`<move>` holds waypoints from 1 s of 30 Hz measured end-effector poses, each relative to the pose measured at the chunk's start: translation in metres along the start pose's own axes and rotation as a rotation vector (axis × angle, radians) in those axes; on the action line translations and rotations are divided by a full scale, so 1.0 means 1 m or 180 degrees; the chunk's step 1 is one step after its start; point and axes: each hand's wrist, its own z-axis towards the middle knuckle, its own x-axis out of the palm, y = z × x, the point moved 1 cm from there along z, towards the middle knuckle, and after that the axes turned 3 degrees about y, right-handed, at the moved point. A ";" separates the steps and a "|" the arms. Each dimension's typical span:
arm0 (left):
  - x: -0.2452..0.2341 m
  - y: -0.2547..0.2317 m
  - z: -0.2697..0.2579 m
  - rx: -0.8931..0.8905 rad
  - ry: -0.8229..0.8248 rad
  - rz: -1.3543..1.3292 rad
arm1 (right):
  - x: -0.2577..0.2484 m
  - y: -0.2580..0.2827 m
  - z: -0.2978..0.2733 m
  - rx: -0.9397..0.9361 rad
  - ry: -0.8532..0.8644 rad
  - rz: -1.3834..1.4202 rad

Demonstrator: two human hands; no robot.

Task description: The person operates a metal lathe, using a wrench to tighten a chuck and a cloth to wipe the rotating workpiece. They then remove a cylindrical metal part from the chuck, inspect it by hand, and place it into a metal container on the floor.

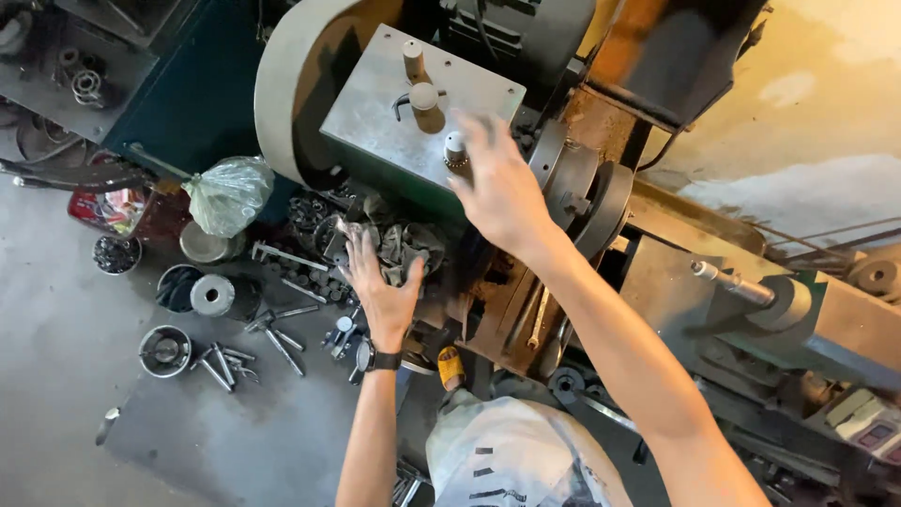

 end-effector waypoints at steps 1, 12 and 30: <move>-0.003 -0.002 -0.001 0.0016 0.0014 0.0004 | 0.007 -0.008 0.008 0.0013 -0.0016 0.0007; -0.043 -0.152 -0.005 0.0709 0.0640 -0.1350 | -0.027 -0.046 -0.126 0.0999 0.0174 0.1933; 0.061 -0.295 0.017 0.2237 0.2701 -0.0727 | -0.044 -0.200 -0.275 0.1045 -0.0666 0.4336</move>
